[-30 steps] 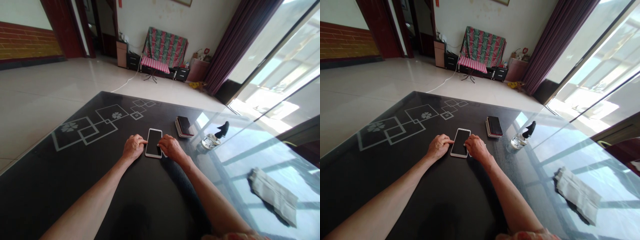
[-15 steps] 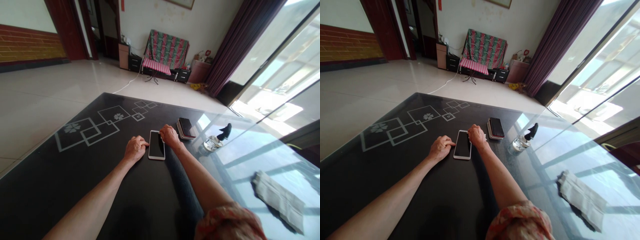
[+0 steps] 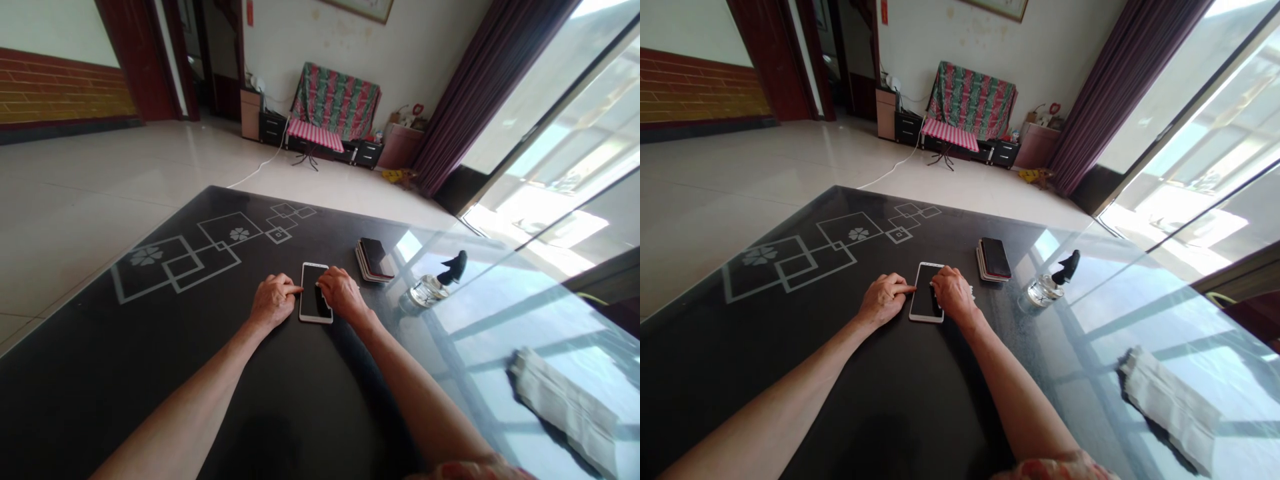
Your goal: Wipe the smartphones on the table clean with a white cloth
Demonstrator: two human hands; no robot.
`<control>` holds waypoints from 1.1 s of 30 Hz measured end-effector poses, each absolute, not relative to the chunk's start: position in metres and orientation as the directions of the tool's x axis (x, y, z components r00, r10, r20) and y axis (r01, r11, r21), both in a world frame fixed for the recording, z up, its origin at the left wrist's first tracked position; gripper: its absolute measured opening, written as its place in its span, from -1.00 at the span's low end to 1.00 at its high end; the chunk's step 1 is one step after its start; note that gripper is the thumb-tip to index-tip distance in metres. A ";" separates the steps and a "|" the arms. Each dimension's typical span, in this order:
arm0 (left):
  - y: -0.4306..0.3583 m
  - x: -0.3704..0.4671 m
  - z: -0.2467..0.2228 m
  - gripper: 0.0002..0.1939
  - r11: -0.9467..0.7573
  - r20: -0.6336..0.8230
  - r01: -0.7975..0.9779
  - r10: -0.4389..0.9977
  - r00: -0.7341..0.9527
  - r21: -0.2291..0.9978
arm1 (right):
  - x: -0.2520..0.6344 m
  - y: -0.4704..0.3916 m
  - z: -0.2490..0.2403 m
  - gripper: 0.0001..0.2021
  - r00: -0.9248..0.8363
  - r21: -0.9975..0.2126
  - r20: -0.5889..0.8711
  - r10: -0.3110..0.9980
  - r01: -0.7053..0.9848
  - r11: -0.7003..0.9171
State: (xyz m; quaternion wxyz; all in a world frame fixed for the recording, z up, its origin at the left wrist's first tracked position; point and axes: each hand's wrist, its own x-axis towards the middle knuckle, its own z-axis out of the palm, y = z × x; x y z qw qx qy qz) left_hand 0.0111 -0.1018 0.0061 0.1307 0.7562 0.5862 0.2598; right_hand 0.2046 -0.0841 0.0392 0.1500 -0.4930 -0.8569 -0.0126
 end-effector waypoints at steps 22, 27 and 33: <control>-0.103 0.011 0.009 -0.59 -0.282 0.250 0.805 0.953 0.172 0.523 | 0.202 -0.115 0.029 -0.79 -0.527 -0.243 0.357 0.771 0.745 0.622; -0.103 0.011 0.009 -0.59 -0.281 0.240 0.803 0.954 0.177 0.526 | 0.203 -0.075 0.029 -0.78 -0.510 -0.217 0.362 0.780 0.768 0.602; -0.103 0.011 0.009 -0.60 -0.277 0.233 0.808 0.956 0.178 0.520 | 0.195 -0.038 0.030 -0.78 -0.449 -0.187 0.367 0.814 0.822 0.538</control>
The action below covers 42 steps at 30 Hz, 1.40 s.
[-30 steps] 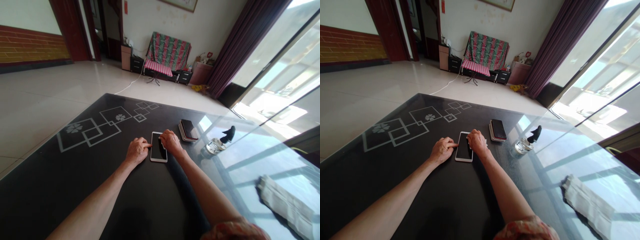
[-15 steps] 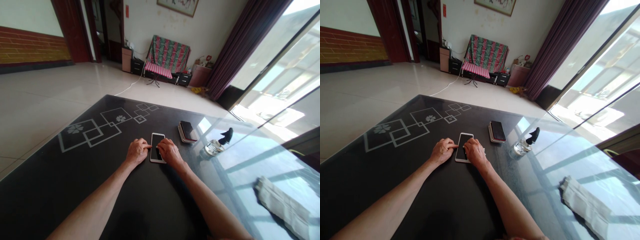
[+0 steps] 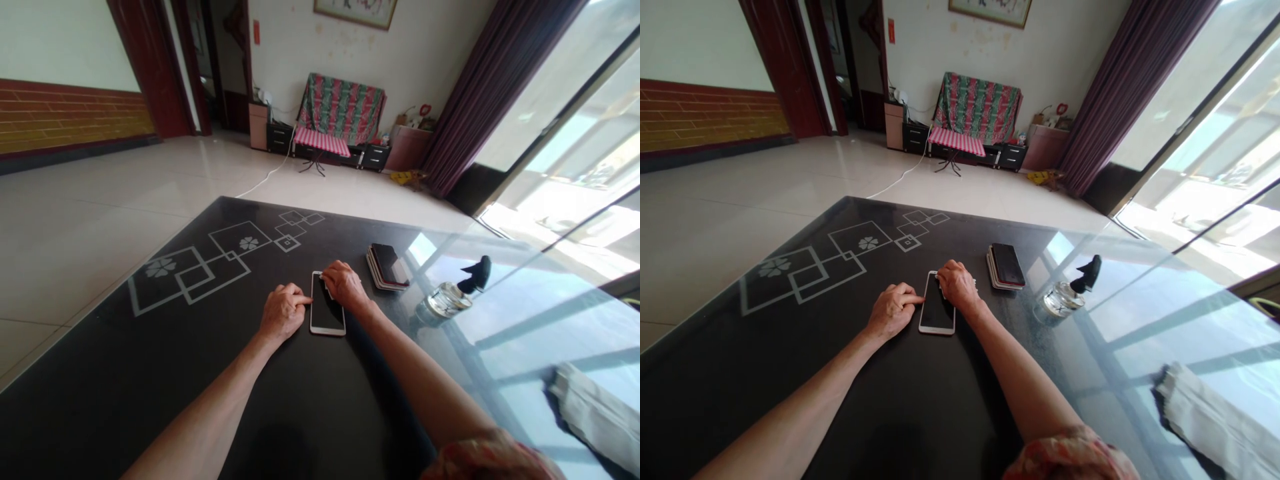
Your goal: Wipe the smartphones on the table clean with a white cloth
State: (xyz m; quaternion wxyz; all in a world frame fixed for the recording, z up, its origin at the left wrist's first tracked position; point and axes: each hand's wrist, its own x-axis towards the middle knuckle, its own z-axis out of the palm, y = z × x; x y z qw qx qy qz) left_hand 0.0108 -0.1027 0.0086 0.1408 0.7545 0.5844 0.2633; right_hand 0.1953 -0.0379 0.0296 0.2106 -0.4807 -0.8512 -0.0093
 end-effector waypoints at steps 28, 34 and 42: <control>-0.104 0.011 0.008 -0.61 -0.284 0.253 0.795 0.952 0.170 0.536 | 0.186 -0.081 0.028 -0.77 -0.559 -0.204 0.372 0.741 0.729 0.653; -0.102 0.011 0.008 -0.61 -0.290 0.249 0.802 0.951 0.182 0.522 | 0.192 -0.095 0.028 -0.75 -0.603 -0.214 0.368 0.708 0.686 0.695; -0.103 0.011 0.009 -0.60 -0.273 0.236 0.807 0.957 0.170 0.524 | 0.180 -0.036 0.030 -0.78 -0.474 -0.180 0.352 0.807 0.812 0.555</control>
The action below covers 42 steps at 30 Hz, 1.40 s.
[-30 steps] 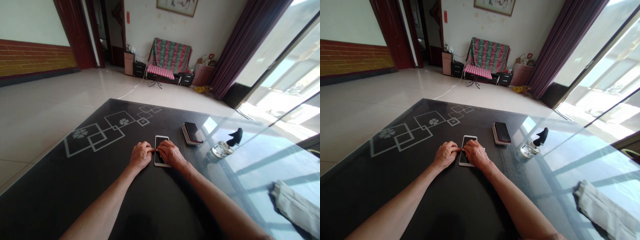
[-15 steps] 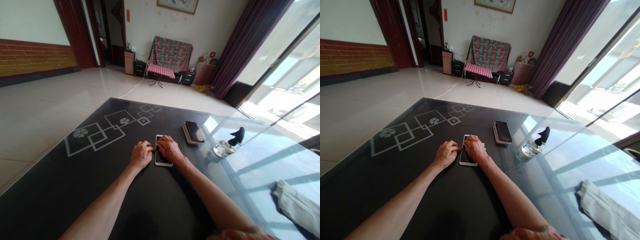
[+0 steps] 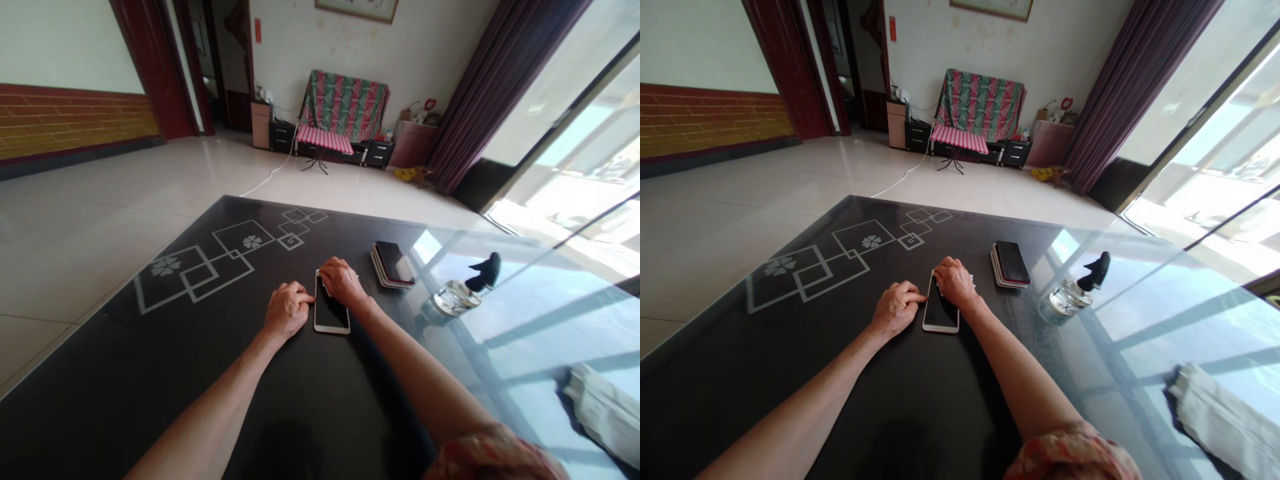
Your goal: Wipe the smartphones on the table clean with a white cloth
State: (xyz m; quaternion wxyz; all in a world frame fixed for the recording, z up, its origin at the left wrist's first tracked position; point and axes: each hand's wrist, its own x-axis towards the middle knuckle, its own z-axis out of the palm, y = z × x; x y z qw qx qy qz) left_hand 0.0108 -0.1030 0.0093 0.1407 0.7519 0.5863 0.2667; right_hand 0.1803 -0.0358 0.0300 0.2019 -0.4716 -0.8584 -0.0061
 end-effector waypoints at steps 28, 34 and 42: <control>-0.097 0.003 -0.001 -0.63 -0.337 0.285 0.831 0.932 0.226 0.443 | 0.189 -0.130 0.026 -0.81 -0.506 -0.259 0.403 0.763 0.736 0.625; -0.089 -0.004 -0.005 -0.64 -0.346 0.274 0.843 0.929 0.248 0.412 | 0.192 -0.129 0.027 -0.79 -0.492 -0.245 0.346 0.799 0.774 0.583; -0.082 -0.015 -0.016 -0.67 -0.331 0.268 0.854 0.934 0.235 0.403 | 0.196 -0.111 0.018 -0.82 -0.472 -0.280 0.359 0.805 0.768 0.576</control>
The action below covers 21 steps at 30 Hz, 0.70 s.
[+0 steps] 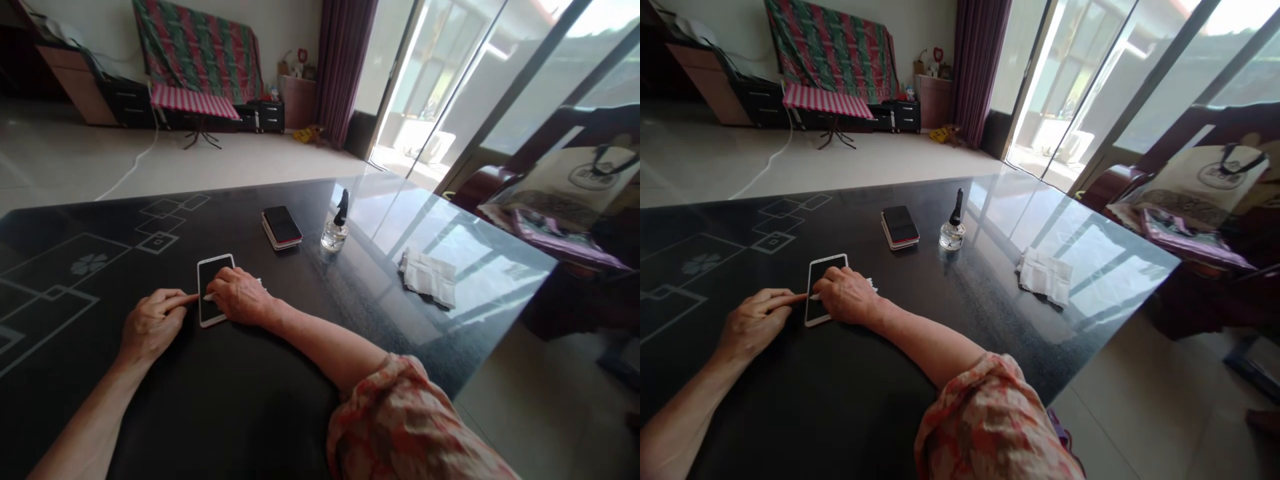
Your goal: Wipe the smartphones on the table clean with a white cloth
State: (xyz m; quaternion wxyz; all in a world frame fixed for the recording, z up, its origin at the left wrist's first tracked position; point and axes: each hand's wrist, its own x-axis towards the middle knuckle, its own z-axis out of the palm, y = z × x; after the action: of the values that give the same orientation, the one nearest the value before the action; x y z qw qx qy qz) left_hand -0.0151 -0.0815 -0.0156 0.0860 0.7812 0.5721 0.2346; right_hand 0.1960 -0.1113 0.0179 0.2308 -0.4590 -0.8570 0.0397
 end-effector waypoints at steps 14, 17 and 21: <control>-0.085 -0.006 -0.007 -0.65 -0.338 0.303 0.834 0.928 0.218 0.436 | 0.194 -0.109 0.022 -0.79 -0.575 -0.246 0.419 0.703 0.673 0.697; -0.085 -0.006 -0.008 -0.65 -0.336 0.306 0.829 0.928 0.212 0.447 | 0.191 -0.113 0.023 -0.78 -0.599 -0.236 0.416 0.684 0.655 0.718; -0.085 -0.006 -0.008 -0.66 -0.363 0.326 0.818 0.917 0.229 0.446 | 0.185 -0.123 0.022 -0.80 -0.630 -0.229 0.406 0.662 0.631 0.741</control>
State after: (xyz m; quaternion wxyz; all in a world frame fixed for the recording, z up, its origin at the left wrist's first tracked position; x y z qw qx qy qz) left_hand -0.0063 -0.0853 -0.0081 0.0905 0.7786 0.5570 0.2743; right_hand 0.1851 -0.1225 0.0221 0.2380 -0.3581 -0.9022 0.0323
